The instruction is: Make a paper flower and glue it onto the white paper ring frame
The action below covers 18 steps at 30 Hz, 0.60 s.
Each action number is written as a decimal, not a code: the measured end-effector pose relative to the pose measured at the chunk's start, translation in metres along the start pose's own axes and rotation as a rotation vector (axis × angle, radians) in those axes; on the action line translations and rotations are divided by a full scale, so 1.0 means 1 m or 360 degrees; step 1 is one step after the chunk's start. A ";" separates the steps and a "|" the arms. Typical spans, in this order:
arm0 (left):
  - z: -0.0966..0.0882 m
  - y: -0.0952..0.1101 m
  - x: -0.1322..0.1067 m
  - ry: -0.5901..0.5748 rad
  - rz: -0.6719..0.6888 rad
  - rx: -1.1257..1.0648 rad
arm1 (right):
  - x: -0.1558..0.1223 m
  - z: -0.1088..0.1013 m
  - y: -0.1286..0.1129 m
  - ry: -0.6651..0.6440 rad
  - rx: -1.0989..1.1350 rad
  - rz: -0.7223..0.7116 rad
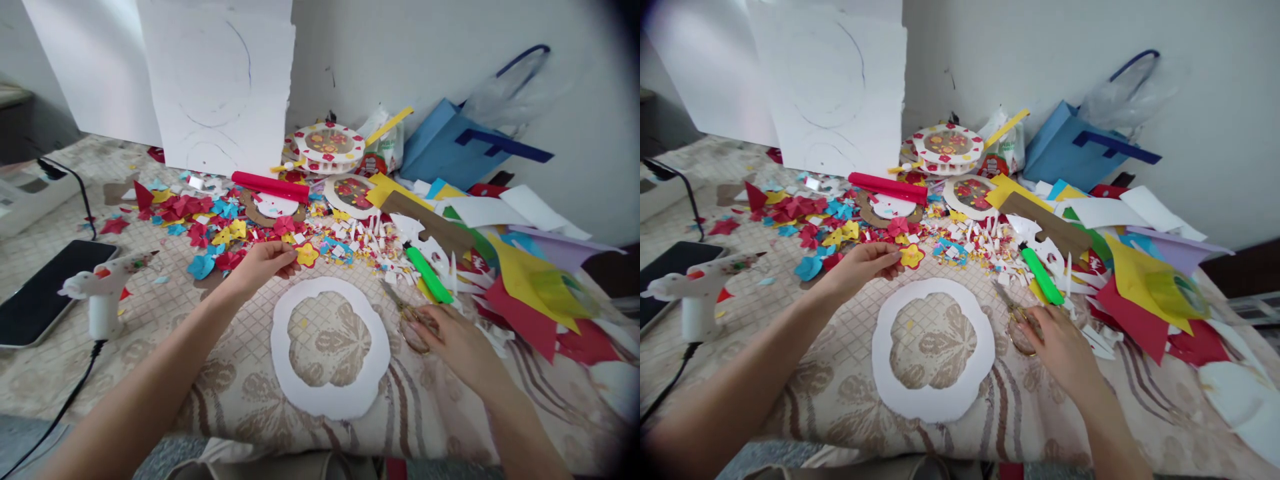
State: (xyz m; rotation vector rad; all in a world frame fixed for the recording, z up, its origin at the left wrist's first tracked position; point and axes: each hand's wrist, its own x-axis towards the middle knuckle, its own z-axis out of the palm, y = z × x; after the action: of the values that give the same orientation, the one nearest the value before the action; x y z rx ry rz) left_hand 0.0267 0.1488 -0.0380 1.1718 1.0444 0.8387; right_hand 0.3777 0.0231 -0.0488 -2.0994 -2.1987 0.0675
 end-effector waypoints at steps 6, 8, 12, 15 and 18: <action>0.004 0.000 -0.001 -0.0036 -0.0070 -0.0121 | 0.025 -0.025 -0.055 0.0318 0.0488 -0.0135; 0.006 0.000 -0.002 -0.0042 -0.0107 -0.0202 | 0.035 -0.026 -0.082 0.0433 0.0618 -0.0302; 0.009 -0.002 -0.003 -0.0101 -0.0183 -0.0310 | 0.056 -0.012 -0.124 0.0562 0.0780 -0.0636; 0.010 -0.001 -0.004 -0.0162 -0.0250 -0.0361 | 0.071 0.001 -0.140 0.0700 0.0775 -0.0789; 0.010 0.000 -0.005 -0.0203 -0.0288 -0.0397 | 0.080 0.009 -0.144 0.0748 0.0734 -0.0822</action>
State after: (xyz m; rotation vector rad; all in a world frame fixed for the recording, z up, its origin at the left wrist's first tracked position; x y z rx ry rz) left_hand 0.0345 0.1409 -0.0367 0.8938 0.8979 0.7192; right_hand 0.2296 0.0963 -0.0400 -1.1354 -2.0940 0.0306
